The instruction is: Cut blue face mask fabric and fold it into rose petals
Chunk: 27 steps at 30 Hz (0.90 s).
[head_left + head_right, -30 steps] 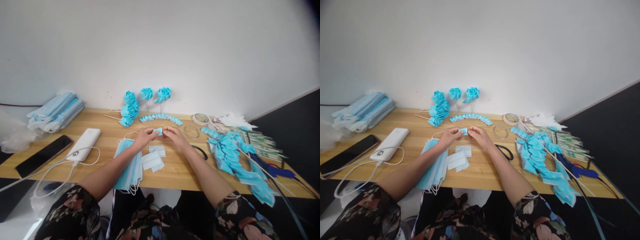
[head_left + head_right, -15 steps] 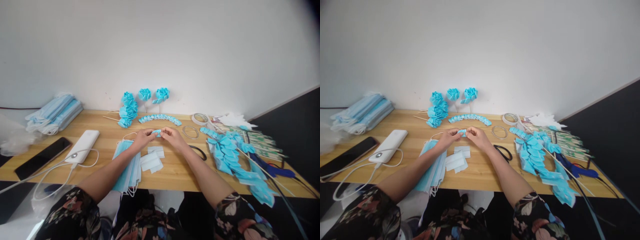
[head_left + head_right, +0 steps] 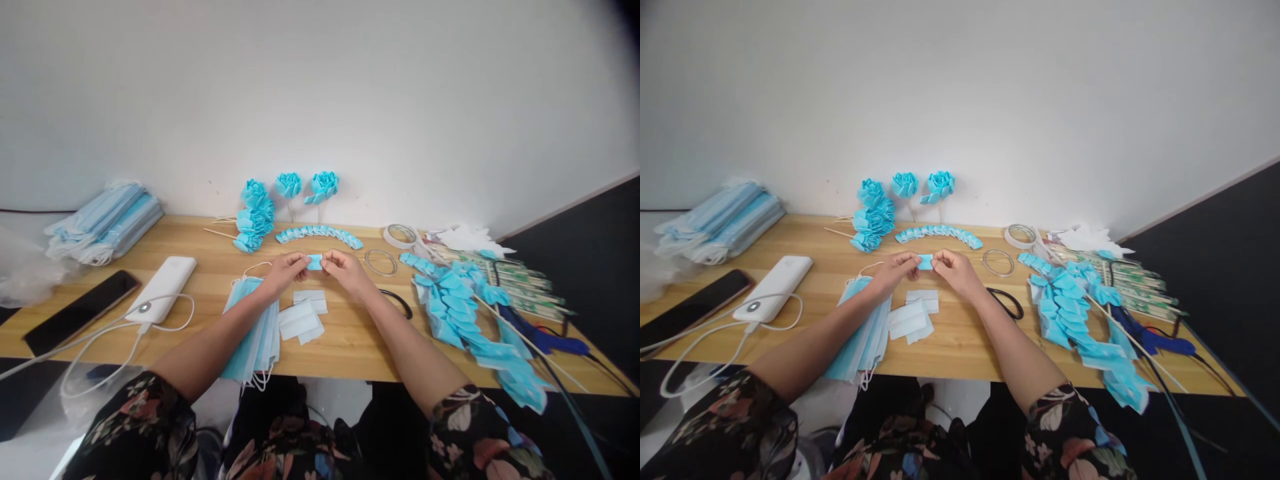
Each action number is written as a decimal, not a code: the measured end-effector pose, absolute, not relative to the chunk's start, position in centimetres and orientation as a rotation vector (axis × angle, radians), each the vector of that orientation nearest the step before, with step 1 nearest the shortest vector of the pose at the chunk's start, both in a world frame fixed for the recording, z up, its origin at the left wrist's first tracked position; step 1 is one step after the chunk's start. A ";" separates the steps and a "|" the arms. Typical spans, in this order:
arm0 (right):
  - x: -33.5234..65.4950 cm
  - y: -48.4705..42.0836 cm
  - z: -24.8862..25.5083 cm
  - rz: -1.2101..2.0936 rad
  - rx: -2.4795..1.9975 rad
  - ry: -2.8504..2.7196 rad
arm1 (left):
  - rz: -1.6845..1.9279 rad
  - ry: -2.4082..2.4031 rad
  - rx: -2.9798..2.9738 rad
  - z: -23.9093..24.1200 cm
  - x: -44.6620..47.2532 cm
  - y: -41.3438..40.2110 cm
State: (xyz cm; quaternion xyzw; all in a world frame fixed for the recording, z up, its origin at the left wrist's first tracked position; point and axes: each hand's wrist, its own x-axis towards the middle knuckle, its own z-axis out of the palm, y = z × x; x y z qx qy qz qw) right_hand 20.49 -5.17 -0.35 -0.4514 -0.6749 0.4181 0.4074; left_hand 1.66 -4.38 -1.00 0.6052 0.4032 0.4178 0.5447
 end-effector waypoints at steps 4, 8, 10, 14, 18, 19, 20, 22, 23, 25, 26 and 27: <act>20.4 -5.4 -0.1 1.066 -1.147 -1.693 | 1.024 0.973 1.414 -0.5 1.6 -4.5; 20.2 -5.5 0.0 1.054 -1.158 -1.716 | 1.005 1.002 1.393 -0.4 1.6 -4.5; 20.2 -5.4 -0.1 1.036 -1.158 -1.744 | 1.011 1.001 1.376 -0.5 1.6 -4.4; 20.3 -5.2 -0.4 0.995 -1.162 -1.765 | 1.019 0.986 1.388 -0.7 1.6 -4.4; 20.4 -5.2 -0.4 0.997 -1.173 -1.730 | 1.010 0.971 1.420 -0.8 1.6 -4.5; 20.4 -5.2 -0.3 1.000 -1.177 -1.716 | 0.991 0.966 1.426 -0.8 1.7 -4.5; 20.3 -5.2 -0.3 1.004 -1.180 -1.703 | 0.969 0.963 1.434 -0.9 1.7 -4.5; 20.2 -5.2 -0.4 1.010 -1.185 -1.679 | 0.931 0.969 1.458 -1.0 1.7 -4.5; 20.2 -5.2 -0.4 1.013 -1.184 -1.670 | 0.918 0.979 1.474 -1.1 1.7 -4.4; 20.1 -5.2 -0.5 1.019 -1.181 -1.660 | 0.904 1.008 1.500 -1.3 1.7 -4.4; 20.0 -5.2 -0.6 1.024 -1.181 -1.656 | 0.901 1.018 1.507 -1.3 1.7 -4.3; 20.0 -5.2 -0.6 1.030 -1.181 -1.651 | 0.902 1.023 1.509 -1.3 1.7 -4.3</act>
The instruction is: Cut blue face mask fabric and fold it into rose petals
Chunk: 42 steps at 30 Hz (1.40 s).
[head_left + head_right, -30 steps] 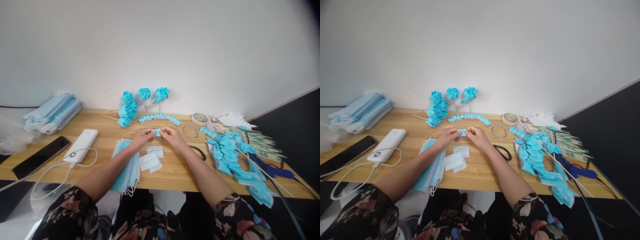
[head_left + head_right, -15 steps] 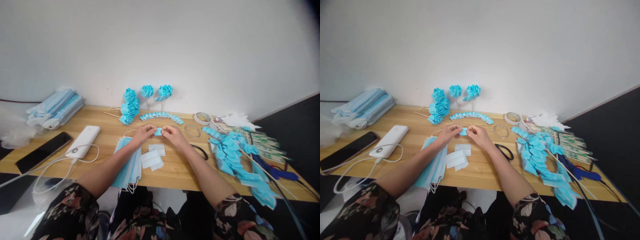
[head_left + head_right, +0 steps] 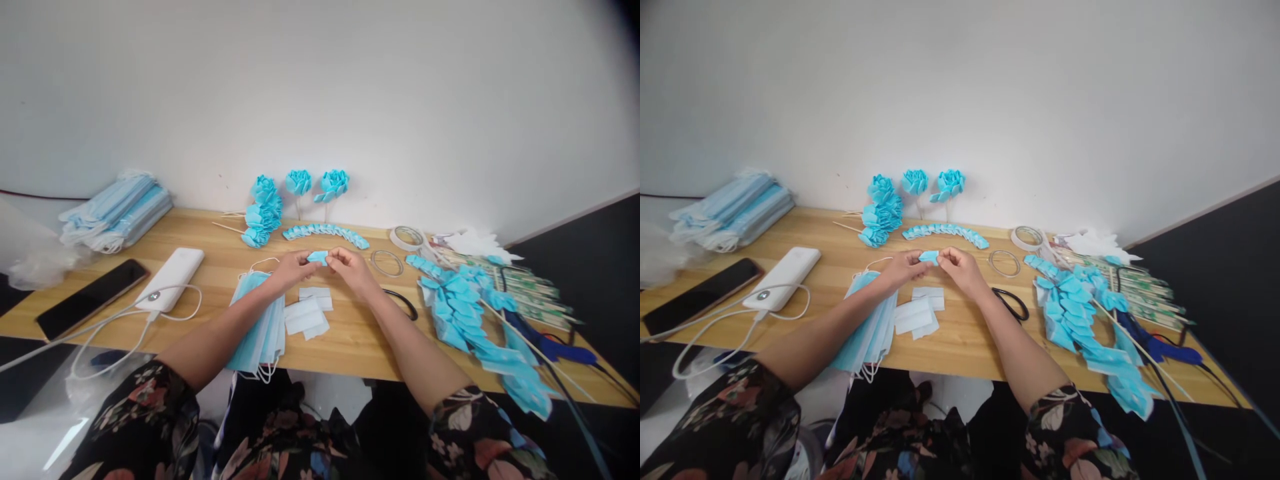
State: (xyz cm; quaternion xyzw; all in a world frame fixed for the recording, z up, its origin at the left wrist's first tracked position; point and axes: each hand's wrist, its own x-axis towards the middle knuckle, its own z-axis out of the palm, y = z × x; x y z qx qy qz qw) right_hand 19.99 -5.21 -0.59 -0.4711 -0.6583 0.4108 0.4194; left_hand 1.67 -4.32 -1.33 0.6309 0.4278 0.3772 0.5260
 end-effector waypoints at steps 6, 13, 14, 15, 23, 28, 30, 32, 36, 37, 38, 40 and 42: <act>19.8 -5.3 -0.4 1.098 -1.154 -1.596 | 0.924 0.982 1.516 -1.0 1.7 -4.4; 19.8 -5.4 -0.4 1.096 -1.155 -1.600 | 0.916 0.984 1.496 -1.0 1.8 -4.4; 19.9 -5.4 -0.4 1.088 -1.157 -1.606 | 0.912 0.976 1.483 -1.0 1.8 -4.5; 19.9 -5.4 -0.3 1.083 -1.156 -1.611 | 0.907 0.970 1.470 -1.0 1.8 -4.5; 19.9 -5.6 -0.3 1.115 -1.129 -1.574 | 0.913 0.981 1.456 -0.6 1.8 -4.8; 19.9 -5.6 -0.4 1.141 -1.104 -1.542 | 0.932 0.995 1.490 -0.9 2.0 -4.9; 19.9 -5.6 -0.4 1.125 -1.115 -1.551 | 0.939 1.003 1.486 -1.0 2.1 -4.9; 19.9 -5.6 -0.4 1.103 -1.127 -1.570 | 0.940 1.001 1.480 -1.1 2.1 -5.0; 20.0 -5.5 -0.5 1.022 -1.170 -1.624 | 0.932 1.006 1.479 -1.4 2.2 -4.9; 20.0 -5.5 -0.6 0.996 -1.185 -1.635 | 0.929 1.012 1.479 -1.5 2.2 -4.9; 20.0 -5.5 -0.7 0.974 -1.197 -1.644 | 0.926 1.018 1.481 -1.5 2.3 -4.9; 20.0 -5.5 -0.7 0.945 -1.208 -1.659 | 0.923 1.031 1.497 -1.6 2.3 -4.9; 20.0 -5.5 -0.7 0.938 -1.206 -1.672 | 0.923 1.037 1.520 -1.7 2.3 -4.9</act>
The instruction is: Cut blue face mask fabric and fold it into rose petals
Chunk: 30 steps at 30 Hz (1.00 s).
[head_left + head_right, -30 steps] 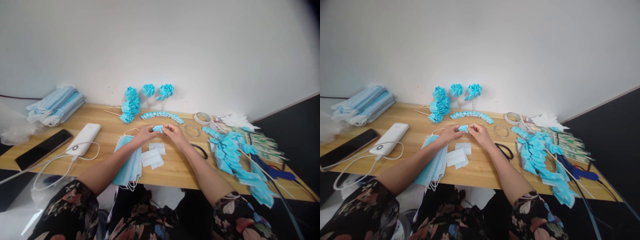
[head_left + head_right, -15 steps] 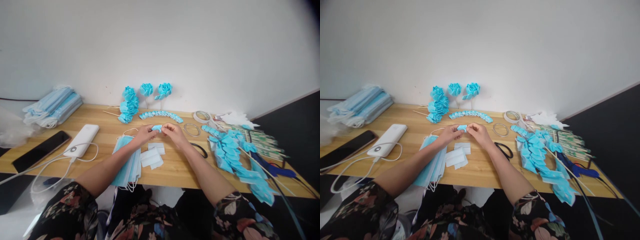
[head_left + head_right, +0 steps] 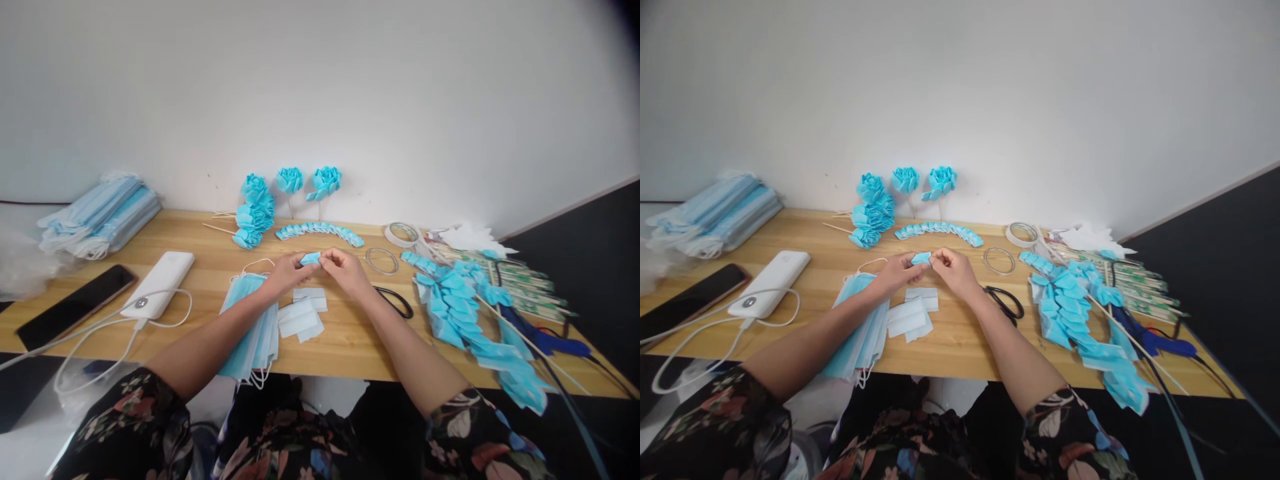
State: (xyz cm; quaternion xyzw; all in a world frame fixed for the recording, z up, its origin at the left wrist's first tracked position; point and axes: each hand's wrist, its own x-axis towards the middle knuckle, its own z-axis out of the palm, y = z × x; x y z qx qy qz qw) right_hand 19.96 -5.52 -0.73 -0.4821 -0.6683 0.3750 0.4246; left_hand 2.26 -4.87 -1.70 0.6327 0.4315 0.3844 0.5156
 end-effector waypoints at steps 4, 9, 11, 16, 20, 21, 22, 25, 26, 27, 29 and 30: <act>19.9 -5.5 -0.7 0.981 -1.199 -1.644 | 0.922 1.032 1.506 -1.8 2.2 -4.7; 19.9 -5.6 -0.5 1.176 -1.123 -1.509 | 0.923 1.074 1.509 -1.6 2.2 -4.8; 19.8 -5.6 -0.3 1.214 -1.112 -1.476 | 0.924 1.090 1.520 -1.4 2.3 -4.9; 19.7 -5.7 -0.2 1.180 -1.125 -1.501 | 0.933 1.066 1.548 -1.4 2.2 -4.9; 19.8 -5.7 -0.4 1.050 -1.165 -1.610 | 0.929 1.080 1.542 -1.6 2.2 -4.9; 19.8 -5.7 -0.4 1.023 -1.178 -1.629 | 0.930 1.085 1.544 -1.6 2.1 -4.8; 19.8 -5.8 -0.3 1.003 -1.188 -1.641 | 0.930 1.089 1.549 -1.7 2.1 -4.8; 19.7 -5.9 -0.2 0.972 -1.211 -1.648 | 0.931 1.074 1.569 -1.8 2.1 -4.7; 19.7 -5.9 -0.2 0.967 -1.215 -1.646 | 0.929 1.065 1.573 -1.8 2.1 -4.7; 19.7 -5.9 -0.2 0.964 -1.217 -1.643 | 0.927 1.059 1.574 -1.8 2.0 -4.7; 19.7 -5.9 -0.1 0.957 -1.217 -1.641 | 0.933 1.052 1.568 -1.6 2.0 -4.7; 19.7 -5.9 -0.1 0.952 -1.217 -1.643 | 0.938 1.048 1.562 -1.4 2.0 -4.7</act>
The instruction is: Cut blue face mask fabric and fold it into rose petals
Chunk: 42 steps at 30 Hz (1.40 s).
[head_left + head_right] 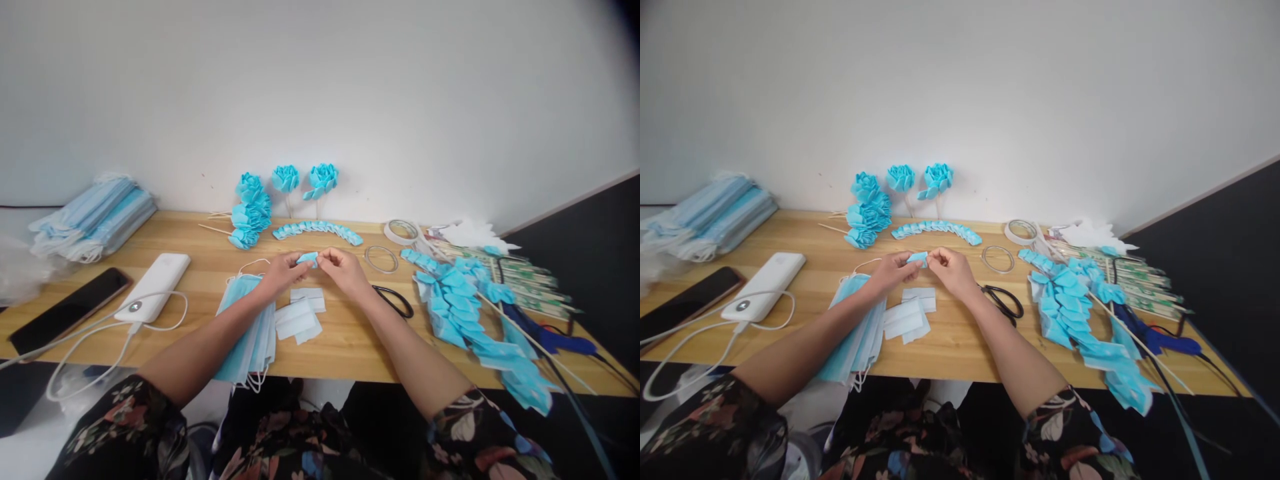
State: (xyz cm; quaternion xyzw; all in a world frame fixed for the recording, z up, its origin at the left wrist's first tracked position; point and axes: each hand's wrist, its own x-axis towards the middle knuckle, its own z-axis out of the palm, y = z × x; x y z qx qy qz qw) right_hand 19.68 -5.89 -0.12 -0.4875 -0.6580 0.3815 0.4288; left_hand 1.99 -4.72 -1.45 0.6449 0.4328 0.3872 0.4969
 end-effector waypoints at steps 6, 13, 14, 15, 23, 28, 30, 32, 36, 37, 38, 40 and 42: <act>19.6 -5.9 -0.2 0.927 -1.233 -1.672 | 0.964 1.041 1.514 -0.9 2.0 -4.8; 19.8 -5.8 -0.2 1.088 -1.156 -1.609 | 0.992 1.046 1.466 -1.3 1.9 -4.4; 19.8 -5.8 -0.1 1.092 -1.161 -1.619 | 0.998 1.043 1.469 -1.4 1.9 -4.4; 19.7 -5.9 0.0 1.092 -1.166 -1.633 | 0.999 1.039 1.474 -1.5 1.9 -4.4; 19.6 -5.9 -0.2 1.149 -1.151 -1.610 | 0.954 1.022 1.447 -1.4 2.2 -4.7; 19.5 -5.8 -0.6 1.276 -1.120 -1.514 | 0.935 0.985 1.399 -1.2 2.0 -4.7; 19.4 -5.9 -0.6 1.311 -1.111 -1.478 | 0.922 0.979 1.381 -1.2 2.0 -4.7; 19.4 -5.9 -0.5 1.333 -1.108 -1.458 | 0.912 0.977 1.368 -1.3 2.0 -4.6; 19.6 -5.8 -0.3 1.322 -1.126 -1.455 | 0.916 0.990 1.378 -1.3 1.8 -4.4; 19.8 -5.8 -0.3 1.294 -1.128 -1.462 | 0.919 1.002 1.385 -1.3 1.8 -4.4; 19.9 -5.7 -0.2 1.254 -1.130 -1.473 | 0.921 1.015 1.391 -1.3 1.8 -4.4; 20.2 -5.6 0.0 1.150 -1.150 -1.516 | 0.920 1.034 1.399 -1.3 1.8 -4.4; 20.4 -5.6 0.2 1.058 -1.190 -1.582 | 0.920 1.034 1.405 -1.3 1.8 -4.4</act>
